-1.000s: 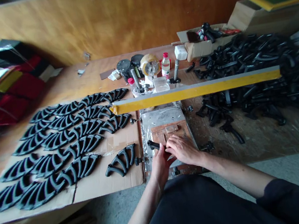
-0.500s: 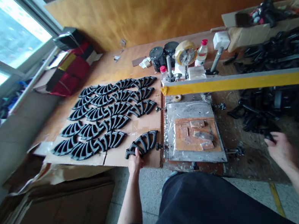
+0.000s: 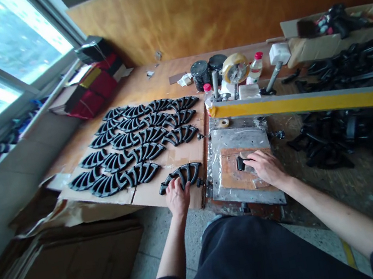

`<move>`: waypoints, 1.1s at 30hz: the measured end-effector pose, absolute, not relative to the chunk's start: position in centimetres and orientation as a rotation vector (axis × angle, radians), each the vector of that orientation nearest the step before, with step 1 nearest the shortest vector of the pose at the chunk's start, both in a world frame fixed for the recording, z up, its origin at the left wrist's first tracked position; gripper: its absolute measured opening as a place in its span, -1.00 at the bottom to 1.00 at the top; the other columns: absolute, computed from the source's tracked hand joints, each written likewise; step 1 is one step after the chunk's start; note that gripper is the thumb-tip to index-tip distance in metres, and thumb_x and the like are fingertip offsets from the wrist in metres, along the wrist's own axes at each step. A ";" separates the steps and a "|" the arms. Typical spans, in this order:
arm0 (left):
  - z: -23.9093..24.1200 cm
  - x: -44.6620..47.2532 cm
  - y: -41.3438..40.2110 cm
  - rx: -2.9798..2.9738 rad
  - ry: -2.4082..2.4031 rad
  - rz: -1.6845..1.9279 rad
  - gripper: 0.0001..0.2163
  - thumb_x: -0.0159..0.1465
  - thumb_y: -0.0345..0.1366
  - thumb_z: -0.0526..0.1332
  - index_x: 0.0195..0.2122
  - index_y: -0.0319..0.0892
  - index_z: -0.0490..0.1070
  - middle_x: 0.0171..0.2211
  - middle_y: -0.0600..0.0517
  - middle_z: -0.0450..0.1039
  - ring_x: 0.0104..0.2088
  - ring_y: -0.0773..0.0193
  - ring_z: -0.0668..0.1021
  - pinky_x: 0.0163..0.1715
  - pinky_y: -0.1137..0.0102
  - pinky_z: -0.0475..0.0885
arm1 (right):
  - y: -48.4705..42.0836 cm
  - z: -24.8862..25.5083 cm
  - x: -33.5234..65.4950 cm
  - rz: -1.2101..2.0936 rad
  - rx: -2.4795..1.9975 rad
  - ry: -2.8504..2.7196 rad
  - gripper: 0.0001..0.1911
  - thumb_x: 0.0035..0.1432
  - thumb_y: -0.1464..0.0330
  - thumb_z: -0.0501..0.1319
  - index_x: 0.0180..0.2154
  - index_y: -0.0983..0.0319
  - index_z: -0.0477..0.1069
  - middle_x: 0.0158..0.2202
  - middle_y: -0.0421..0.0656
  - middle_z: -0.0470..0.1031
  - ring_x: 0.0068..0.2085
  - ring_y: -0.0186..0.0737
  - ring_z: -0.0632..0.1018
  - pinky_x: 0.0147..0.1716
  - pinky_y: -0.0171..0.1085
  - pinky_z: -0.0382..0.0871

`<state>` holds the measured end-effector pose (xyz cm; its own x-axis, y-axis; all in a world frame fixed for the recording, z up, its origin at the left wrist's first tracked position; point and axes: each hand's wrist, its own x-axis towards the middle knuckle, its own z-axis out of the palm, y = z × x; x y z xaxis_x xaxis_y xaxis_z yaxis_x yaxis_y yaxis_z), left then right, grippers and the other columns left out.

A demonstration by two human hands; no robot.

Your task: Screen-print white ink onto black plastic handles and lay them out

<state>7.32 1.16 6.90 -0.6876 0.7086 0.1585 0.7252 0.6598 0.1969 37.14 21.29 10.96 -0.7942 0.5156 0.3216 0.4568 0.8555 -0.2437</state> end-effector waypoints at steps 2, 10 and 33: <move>6.2 8.3 1.5 -1.259 -2.833 -0.367 -0.48 0.28 0.02 0.09 0.18 -0.13 0.32 0.23 -0.17 0.27 0.19 -0.08 0.33 0.13 0.12 0.27 | 20.6 11.8 36.2 0.209 -0.692 -2.676 -0.72 0.22 0.48 0.11 -0.18 0.15 0.57 -0.11 -0.04 0.52 -0.04 -0.01 0.42 -0.05 -0.05 0.32; 5.0 9.1 3.3 -1.132 -2.970 -0.350 -0.49 0.24 -0.04 0.15 0.18 -0.11 0.34 0.26 -0.17 0.24 0.25 -0.26 0.21 0.09 -0.06 0.25 | 15.7 11.2 21.6 0.655 -0.471 -2.872 -0.68 0.31 0.21 0.12 -0.04 0.23 0.47 -0.14 -0.04 0.57 -0.06 -0.10 0.51 -0.04 -0.18 0.33; 5.8 -0.8 11.6 -1.460 -2.787 -0.385 -0.46 0.24 -0.05 0.20 0.23 -0.06 0.28 0.31 -0.14 0.17 0.31 -0.23 0.14 0.19 -0.13 0.12 | 19.9 12.3 23.4 0.722 -0.520 -2.637 -0.49 0.33 0.15 0.07 0.21 0.24 0.30 0.27 0.03 0.26 0.27 -0.09 0.29 0.25 -0.02 0.17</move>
